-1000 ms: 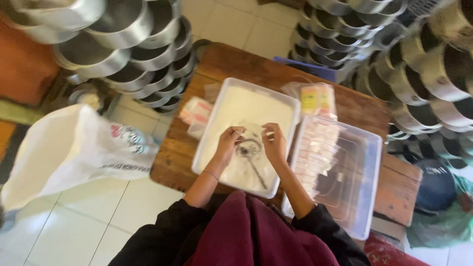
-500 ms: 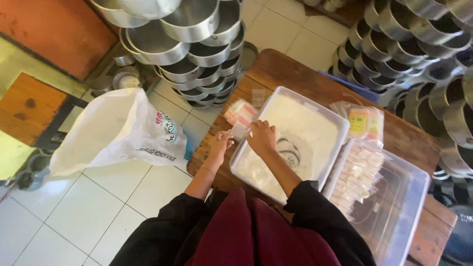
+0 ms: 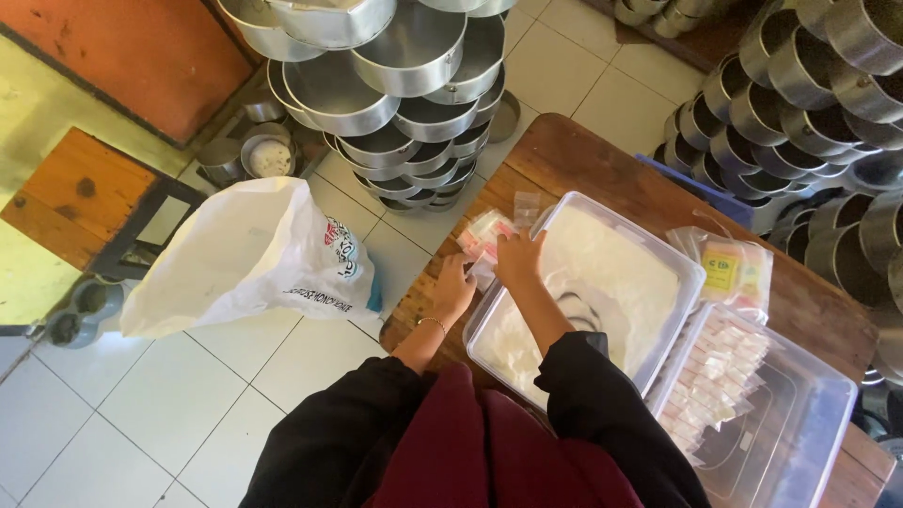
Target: The person uses a spoon to transfer white powder into small plastic bags, then places the filled bags into a clear plastic container.
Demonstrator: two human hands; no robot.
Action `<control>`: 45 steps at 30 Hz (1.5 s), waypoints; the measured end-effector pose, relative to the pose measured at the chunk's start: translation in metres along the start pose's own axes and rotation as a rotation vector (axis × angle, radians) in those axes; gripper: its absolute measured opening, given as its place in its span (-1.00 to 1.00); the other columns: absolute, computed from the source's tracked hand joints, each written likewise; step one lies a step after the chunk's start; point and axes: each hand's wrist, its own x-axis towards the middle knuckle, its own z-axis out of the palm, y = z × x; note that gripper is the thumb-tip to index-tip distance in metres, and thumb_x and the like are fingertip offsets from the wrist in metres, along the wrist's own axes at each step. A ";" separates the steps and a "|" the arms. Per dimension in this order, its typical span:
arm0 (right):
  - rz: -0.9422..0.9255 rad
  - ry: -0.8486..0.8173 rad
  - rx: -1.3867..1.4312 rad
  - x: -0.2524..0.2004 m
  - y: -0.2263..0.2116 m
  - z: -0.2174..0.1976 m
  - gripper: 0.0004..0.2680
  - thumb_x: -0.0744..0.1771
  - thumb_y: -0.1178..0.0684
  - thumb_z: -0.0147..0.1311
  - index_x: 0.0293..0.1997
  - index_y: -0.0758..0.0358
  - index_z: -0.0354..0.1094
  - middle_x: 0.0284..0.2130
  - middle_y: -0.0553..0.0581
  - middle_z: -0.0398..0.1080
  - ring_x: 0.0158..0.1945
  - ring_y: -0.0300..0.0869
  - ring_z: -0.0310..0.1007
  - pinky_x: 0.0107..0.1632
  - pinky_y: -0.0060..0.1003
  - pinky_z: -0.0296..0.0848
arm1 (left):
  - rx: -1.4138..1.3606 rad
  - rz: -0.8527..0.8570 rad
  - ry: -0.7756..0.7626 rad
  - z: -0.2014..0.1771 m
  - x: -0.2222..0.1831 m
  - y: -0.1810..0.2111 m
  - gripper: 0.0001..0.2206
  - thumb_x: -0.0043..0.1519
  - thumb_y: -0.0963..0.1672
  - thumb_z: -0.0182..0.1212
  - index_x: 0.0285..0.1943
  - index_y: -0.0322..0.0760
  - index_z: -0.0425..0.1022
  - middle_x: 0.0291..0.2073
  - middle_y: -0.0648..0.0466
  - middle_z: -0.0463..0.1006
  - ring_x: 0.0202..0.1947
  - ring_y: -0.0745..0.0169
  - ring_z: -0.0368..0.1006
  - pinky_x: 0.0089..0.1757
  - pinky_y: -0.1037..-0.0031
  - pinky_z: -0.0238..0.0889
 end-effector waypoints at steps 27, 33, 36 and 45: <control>0.063 -0.084 0.380 -0.016 0.008 -0.048 -0.93 0.33 -0.09 0.08 -0.17 -0.17 0.29 -0.26 0.14 0.60 -0.07 0.12 0.61 0.25 -0.04 -0.02 | 0.141 -0.028 -0.040 0.005 0.010 0.004 -0.88 0.23 -0.14 0.18 -0.09 -0.19 0.44 -0.18 -0.14 0.46 -0.12 -0.25 0.55 -0.14 0.11 0.48; 0.007 -0.041 0.375 -0.007 0.023 -0.031 -0.91 0.30 -0.15 0.17 -0.17 -0.28 0.53 -0.15 -0.08 0.58 -0.02 -0.03 0.59 0.09 -0.04 0.18 | 0.202 -0.058 0.000 0.032 0.017 -0.035 -0.89 0.25 -0.06 0.17 -0.11 -0.06 0.47 -0.11 -0.04 0.48 -0.09 -0.15 0.56 -0.18 0.13 0.52; 0.014 -0.069 0.437 -0.025 0.024 -0.063 -0.94 0.31 -0.14 0.16 -0.24 -0.36 0.56 -0.14 -0.10 0.57 0.01 -0.01 0.57 0.10 -0.06 0.23 | 0.230 -0.099 0.006 0.015 0.011 -0.020 -0.89 0.24 -0.06 0.17 -0.14 -0.06 0.48 -0.11 -0.04 0.51 -0.10 -0.17 0.57 -0.19 0.08 0.51; 0.162 0.014 0.770 -0.064 0.037 -0.061 -0.84 0.28 -0.26 0.18 -0.21 -0.21 0.58 -0.22 0.00 0.58 -0.06 0.04 0.58 0.07 -0.02 0.39 | -0.101 -0.143 0.112 -0.043 -0.004 0.049 -0.83 0.20 0.00 0.18 -0.23 -0.09 0.49 -0.26 0.02 0.56 -0.09 -0.05 0.57 -0.11 0.18 0.44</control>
